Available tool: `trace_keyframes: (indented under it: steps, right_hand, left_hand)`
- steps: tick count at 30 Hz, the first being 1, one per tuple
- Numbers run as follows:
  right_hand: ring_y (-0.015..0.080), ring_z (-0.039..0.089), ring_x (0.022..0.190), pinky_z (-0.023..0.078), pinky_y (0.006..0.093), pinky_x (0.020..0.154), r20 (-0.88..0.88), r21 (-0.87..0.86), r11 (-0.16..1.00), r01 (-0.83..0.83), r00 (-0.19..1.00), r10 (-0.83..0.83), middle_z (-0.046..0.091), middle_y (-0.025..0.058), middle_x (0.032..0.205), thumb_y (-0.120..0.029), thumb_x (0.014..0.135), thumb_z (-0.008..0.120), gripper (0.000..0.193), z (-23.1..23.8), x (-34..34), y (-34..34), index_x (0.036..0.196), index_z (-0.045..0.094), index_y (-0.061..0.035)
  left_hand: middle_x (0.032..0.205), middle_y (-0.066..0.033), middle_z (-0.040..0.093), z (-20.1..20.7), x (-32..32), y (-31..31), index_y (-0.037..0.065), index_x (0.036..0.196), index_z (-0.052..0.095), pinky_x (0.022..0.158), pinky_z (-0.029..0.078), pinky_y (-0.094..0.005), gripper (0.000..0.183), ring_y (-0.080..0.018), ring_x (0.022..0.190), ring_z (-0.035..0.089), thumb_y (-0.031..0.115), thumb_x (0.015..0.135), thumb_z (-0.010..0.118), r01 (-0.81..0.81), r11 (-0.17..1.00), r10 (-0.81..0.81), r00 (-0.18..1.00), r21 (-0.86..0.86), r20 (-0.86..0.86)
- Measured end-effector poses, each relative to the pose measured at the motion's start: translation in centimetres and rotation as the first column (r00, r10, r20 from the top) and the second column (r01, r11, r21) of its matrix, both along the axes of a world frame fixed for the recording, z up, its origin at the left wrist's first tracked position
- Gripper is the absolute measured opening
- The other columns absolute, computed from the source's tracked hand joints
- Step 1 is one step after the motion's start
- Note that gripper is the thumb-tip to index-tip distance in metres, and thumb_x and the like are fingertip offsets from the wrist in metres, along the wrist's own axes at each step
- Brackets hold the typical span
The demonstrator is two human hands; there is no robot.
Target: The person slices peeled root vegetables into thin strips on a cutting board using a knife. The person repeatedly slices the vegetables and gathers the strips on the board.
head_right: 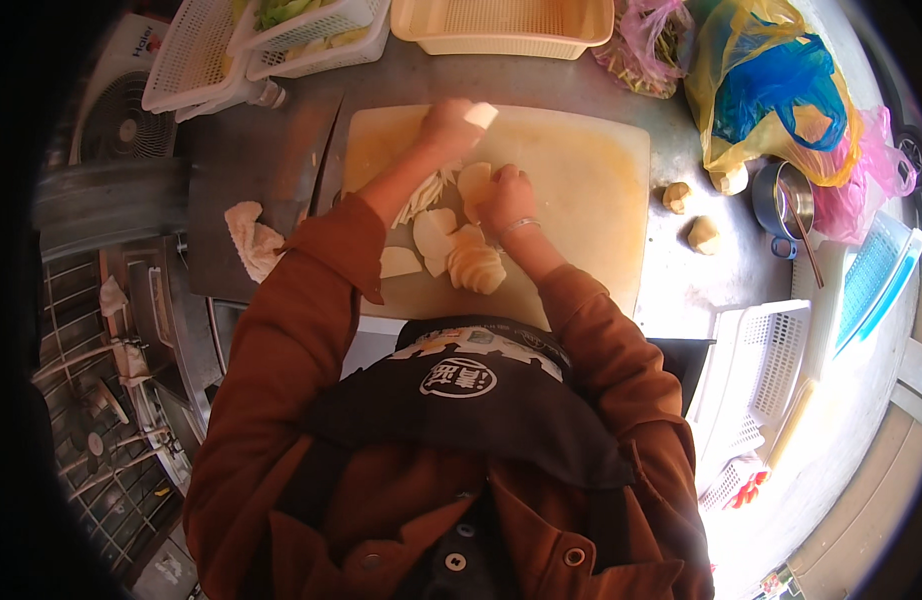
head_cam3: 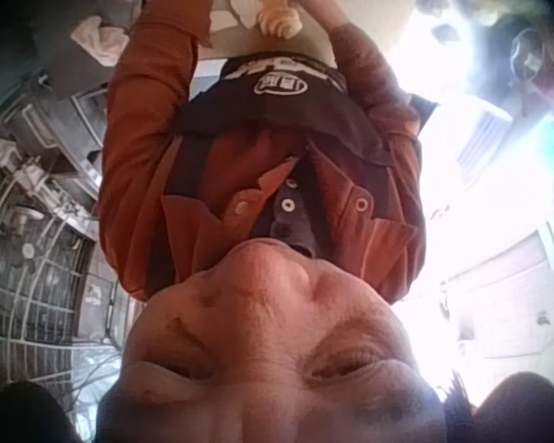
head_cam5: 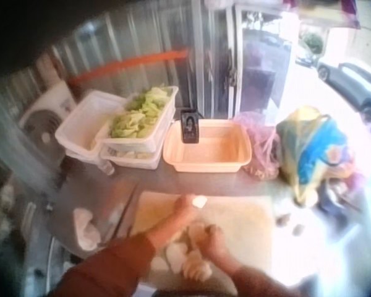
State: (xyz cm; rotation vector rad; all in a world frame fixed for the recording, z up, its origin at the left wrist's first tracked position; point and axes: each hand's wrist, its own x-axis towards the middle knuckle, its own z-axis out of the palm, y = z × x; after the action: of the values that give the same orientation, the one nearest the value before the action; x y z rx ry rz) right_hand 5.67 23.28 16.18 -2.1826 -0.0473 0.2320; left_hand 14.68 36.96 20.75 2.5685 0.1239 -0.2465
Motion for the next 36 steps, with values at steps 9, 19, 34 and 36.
trace_keyframes:
  steps: [9,19,34,36]
  right_hand:
    - [0.0351,0.062,0.086,0.052,0.0408,0.080,0.370,-0.295,0.899,-0.322,0.829,0.419,0.065,0.0139,0.087,-0.010,0.061,0.079,0.034,0.5,4.6,0.4,0.091,0.066,-0.0034]
    - [0.0384,0.058,0.108,0.048,0.0404,0.092,0.065,-0.499,0.779,-0.378,0.881,0.469,0.062,0.0197,0.111,-0.022,0.061,0.080,0.047,1.3,4.8,0.7,0.102,0.066,-0.0028]
    - [0.0339,0.066,0.094,0.053,0.0354,0.082,-0.135,-0.104,0.839,-0.535,0.843,0.521,0.069,0.0214,0.099,-0.025,0.063,0.077,0.038,3.4,2.9,-1.5,0.094,0.073,-0.0039]
    - [0.0330,0.067,0.093,0.052,0.0350,0.082,-0.147,0.057,0.857,-0.512,0.845,0.514,0.070,0.0199,0.097,-0.028,0.065,0.077,0.041,3.4,2.4,-0.9,0.096,0.072,-0.0018]
  left_hand:
    - [0.087,-0.0070,0.067,3.7,-6.3,5.0,-0.004,0.103,0.066,0.067,0.049,-0.0306,0.028,-0.0132,0.076,0.062,0.013,0.080,0.065,-0.176,0.918,0.176,0.984,-0.357,-0.032]
    - [0.083,-0.0144,0.064,3.7,-13.0,4.2,-0.005,0.095,0.063,0.072,0.049,-0.0367,0.027,-0.0280,0.078,0.062,0.015,0.077,0.061,0.032,0.972,0.026,0.971,-0.235,0.238]
    - [0.110,-0.0205,0.053,-0.8,-23.3,8.3,0.001,0.076,0.052,0.083,0.040,-0.0471,0.014,-0.0430,0.104,0.046,-0.003,0.062,0.054,0.047,0.988,-0.066,0.990,0.145,0.128]
    - [0.107,-0.0217,0.054,-1.0,-23.1,8.3,0.000,0.079,0.056,0.084,0.043,-0.0488,0.015,-0.0446,0.099,0.049,-0.001,0.064,0.059,-0.020,0.987,-0.006,0.987,0.160,0.158]
